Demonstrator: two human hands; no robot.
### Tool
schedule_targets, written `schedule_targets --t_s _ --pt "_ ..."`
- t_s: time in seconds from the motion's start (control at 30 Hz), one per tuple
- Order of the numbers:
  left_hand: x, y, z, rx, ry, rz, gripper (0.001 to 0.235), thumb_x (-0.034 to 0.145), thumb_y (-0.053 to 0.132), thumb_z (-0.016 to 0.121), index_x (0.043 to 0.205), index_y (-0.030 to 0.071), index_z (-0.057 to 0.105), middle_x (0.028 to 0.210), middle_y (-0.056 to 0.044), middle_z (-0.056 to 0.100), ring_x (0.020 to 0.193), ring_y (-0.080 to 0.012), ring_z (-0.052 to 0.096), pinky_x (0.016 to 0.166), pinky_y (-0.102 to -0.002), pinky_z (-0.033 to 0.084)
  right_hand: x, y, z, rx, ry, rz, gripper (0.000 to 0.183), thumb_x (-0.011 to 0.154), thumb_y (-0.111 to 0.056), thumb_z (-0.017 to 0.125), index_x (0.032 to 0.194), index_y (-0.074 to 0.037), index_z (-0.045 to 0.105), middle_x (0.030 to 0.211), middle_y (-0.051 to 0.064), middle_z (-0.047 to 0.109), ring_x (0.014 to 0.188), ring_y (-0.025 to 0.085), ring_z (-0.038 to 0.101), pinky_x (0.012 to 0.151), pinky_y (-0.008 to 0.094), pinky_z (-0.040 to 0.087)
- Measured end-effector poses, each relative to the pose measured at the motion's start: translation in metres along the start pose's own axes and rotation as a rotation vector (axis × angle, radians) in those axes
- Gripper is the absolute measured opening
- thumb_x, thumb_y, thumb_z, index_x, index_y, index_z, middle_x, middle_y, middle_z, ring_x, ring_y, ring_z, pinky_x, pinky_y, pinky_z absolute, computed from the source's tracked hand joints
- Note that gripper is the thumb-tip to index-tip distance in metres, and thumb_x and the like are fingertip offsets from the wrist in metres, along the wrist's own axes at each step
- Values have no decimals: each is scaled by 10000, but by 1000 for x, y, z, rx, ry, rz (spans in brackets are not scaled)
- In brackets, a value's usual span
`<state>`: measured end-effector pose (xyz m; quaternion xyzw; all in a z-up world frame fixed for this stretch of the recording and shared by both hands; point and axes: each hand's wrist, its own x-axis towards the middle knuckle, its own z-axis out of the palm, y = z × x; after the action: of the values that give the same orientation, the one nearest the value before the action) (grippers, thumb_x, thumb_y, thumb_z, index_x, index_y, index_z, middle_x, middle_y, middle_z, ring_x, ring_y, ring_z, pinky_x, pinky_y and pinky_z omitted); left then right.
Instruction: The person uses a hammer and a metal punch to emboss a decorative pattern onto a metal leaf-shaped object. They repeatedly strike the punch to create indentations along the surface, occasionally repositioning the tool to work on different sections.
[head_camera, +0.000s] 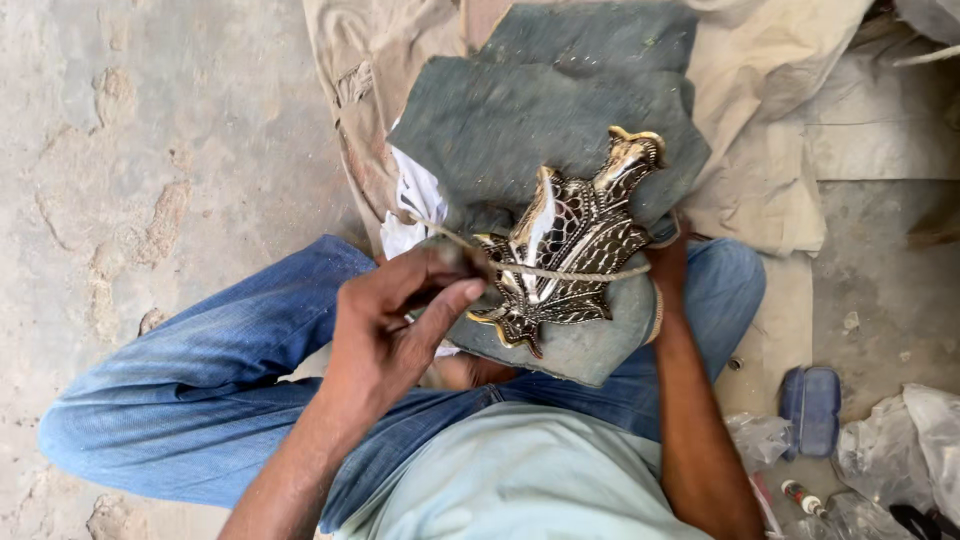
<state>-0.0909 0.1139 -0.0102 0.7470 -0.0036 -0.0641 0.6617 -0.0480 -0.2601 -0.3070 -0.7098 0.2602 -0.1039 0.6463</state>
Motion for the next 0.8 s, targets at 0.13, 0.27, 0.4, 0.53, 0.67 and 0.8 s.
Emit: schedule_targets --t_s 0.13,0.27,0.4,0.53,0.67,0.8 --pt "15 -5 4 -229 -83 -105 192 959 95 738 1107 5 654 980 -50 779 933 -110 753 852 -280 651 25 -50 -25 378 25 -105 464 1100 -100 694 1516 -112 489 1433 87 623 1238 219 681 1022 341 612" --pt "17 -9 3 -6 -143 0 326 885 86 792 1177 4 673 1006 -81 742 933 -125 732 842 -291 653 -10 -141 -78 603 -48 11 461 1075 -334 653 1450 -88 546 964 120 670 791 209 662 646 338 575" --pt "26 -6 7 92 -245 200 323 906 82 805 1210 53 698 1169 -103 759 1019 -160 764 879 -301 657 -73 -185 -94 336 -212 -206 235 1062 -19 699 1262 4 577 877 132 636 672 181 605 573 306 505" --pt "27 0 12 125 -327 162 408 885 52 775 1283 80 690 1080 -98 755 923 -180 766 832 -303 653 -113 -177 -88 228 -470 -231 213 962 99 675 1130 -7 600 954 146 693 831 197 704 770 334 602" --pt "31 6 15 150 -320 236 387 906 60 786 1282 71 692 1130 -111 753 974 -194 763 854 -313 638 -118 -152 -75 67 -523 98 301 848 101 704 1101 -13 587 906 122 695 777 215 717 698 359 637" --pt "35 11 17 96 -216 153 370 899 70 771 1263 70 704 1017 -92 730 924 -168 745 843 -291 660 -112 -157 -69 -115 -391 272 364 837 77 742 1154 -9 584 904 118 683 764 190 683 659 346 591"
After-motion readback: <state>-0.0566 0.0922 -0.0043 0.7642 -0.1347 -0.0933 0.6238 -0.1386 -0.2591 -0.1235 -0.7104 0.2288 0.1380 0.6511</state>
